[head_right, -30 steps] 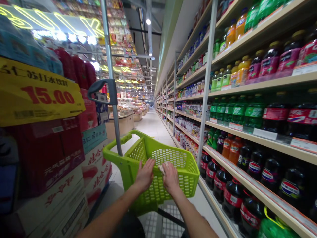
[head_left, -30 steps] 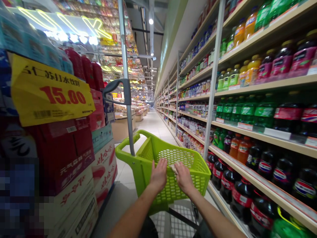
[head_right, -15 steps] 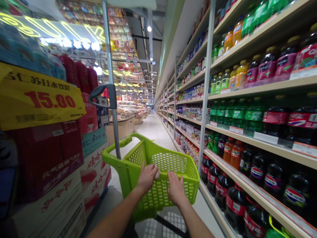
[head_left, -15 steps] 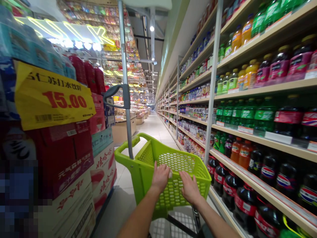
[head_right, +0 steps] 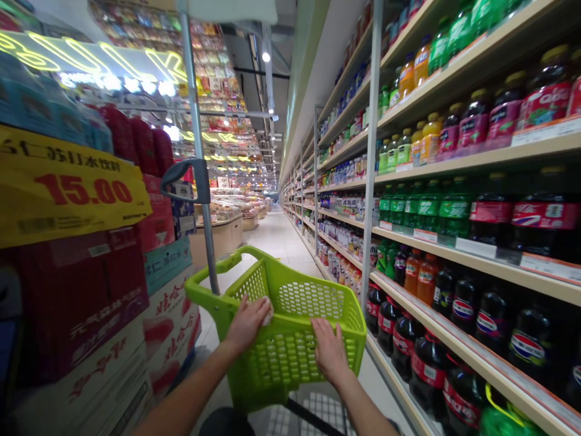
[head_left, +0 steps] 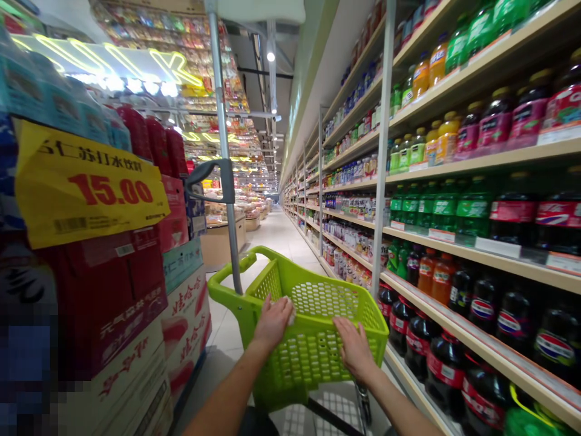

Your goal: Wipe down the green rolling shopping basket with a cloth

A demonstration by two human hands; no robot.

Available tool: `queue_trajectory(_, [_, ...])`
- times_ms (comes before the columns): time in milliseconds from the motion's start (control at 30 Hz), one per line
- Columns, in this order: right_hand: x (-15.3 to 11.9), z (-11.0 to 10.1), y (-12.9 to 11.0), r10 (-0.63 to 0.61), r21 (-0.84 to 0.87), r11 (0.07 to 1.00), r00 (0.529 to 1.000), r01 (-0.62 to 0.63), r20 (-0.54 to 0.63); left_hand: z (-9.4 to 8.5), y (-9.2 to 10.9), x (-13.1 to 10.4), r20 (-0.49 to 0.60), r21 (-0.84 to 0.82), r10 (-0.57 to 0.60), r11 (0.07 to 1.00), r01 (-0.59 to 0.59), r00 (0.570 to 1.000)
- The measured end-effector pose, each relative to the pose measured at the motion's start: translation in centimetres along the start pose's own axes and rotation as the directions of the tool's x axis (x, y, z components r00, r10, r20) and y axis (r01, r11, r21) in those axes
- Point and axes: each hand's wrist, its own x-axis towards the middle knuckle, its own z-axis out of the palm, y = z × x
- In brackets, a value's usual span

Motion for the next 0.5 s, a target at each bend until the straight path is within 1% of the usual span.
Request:
queue_trajectory(67, [-0.1,0.2,0.4,0.048,-0.010,0.999,0.997,-0.049,-0.054,-1.0,-2.0,-0.5,-0.044,0.047,-0.082,0.995,0.084,0.996])
queue_trajectory(133, [-0.2,0.2,0.6,0.080,0.019,0.997,0.992,-0.078,-0.094,-1.8,-3.6,-1.1,-0.115,0.083,-0.198,0.975,0.208,0.973])
queue_trajectory(167, [-0.3,0.2,0.5,0.087,0.042,0.996,0.991,-0.083,-0.100,-1.9,-3.8,-1.2,-0.140,0.087,-0.246,0.962,0.260,0.959])
queue_trajectory(200, [-0.3,0.1,0.5,0.090,0.065,0.994,0.991,-0.084,-0.100,-1.8,-3.6,-1.3,-0.150,0.083,-0.273,0.954,0.287,0.950])
queue_trajectory(233, [-0.4,0.1,0.5,0.088,0.085,0.993,0.991,-0.080,-0.096,-1.4,-3.0,-1.2,-0.140,0.073,-0.272,0.956,0.284,0.952])
queue_trajectory(267, [-0.4,0.1,0.5,0.078,0.099,0.993,0.993,-0.069,-0.091,-0.8,-2.1,-1.1,-0.115,0.057,-0.242,0.967,0.249,0.964])
queue_trajectory(333, [-0.5,0.1,0.6,0.050,0.115,0.993,0.996,-0.041,-0.076,0.2,-0.2,-0.6,-0.049,0.012,-0.130,0.991,0.130,0.990])
queue_trajectory(367, [-0.5,0.2,0.7,0.038,0.118,0.993,0.997,-0.030,-0.068,0.5,0.3,-0.4,-0.027,-0.009,-0.078,0.997,0.077,0.997])
queue_trajectory(400, [-0.5,0.2,0.9,0.027,0.120,0.993,0.998,-0.019,-0.060,0.6,0.4,-0.3,-0.018,-0.025,-0.048,0.999,0.047,0.999])
queue_trajectory(433, [-0.4,0.3,1.0,0.019,0.123,0.992,0.998,-0.012,-0.054,0.3,0.0,-0.2,-0.025,-0.030,-0.051,0.998,0.050,0.998])
queue_trajectory(467, [-0.4,0.3,1.2,0.014,0.127,0.992,0.999,-0.007,-0.051,-0.1,-0.7,-0.2,-0.043,-0.025,-0.079,0.997,0.078,0.996])
queue_trajectory(500, [-0.3,0.3,1.3,0.012,0.133,0.991,0.999,-0.005,-0.051,-0.6,-1.6,-0.3,-0.070,-0.011,-0.129,0.992,0.129,0.989])
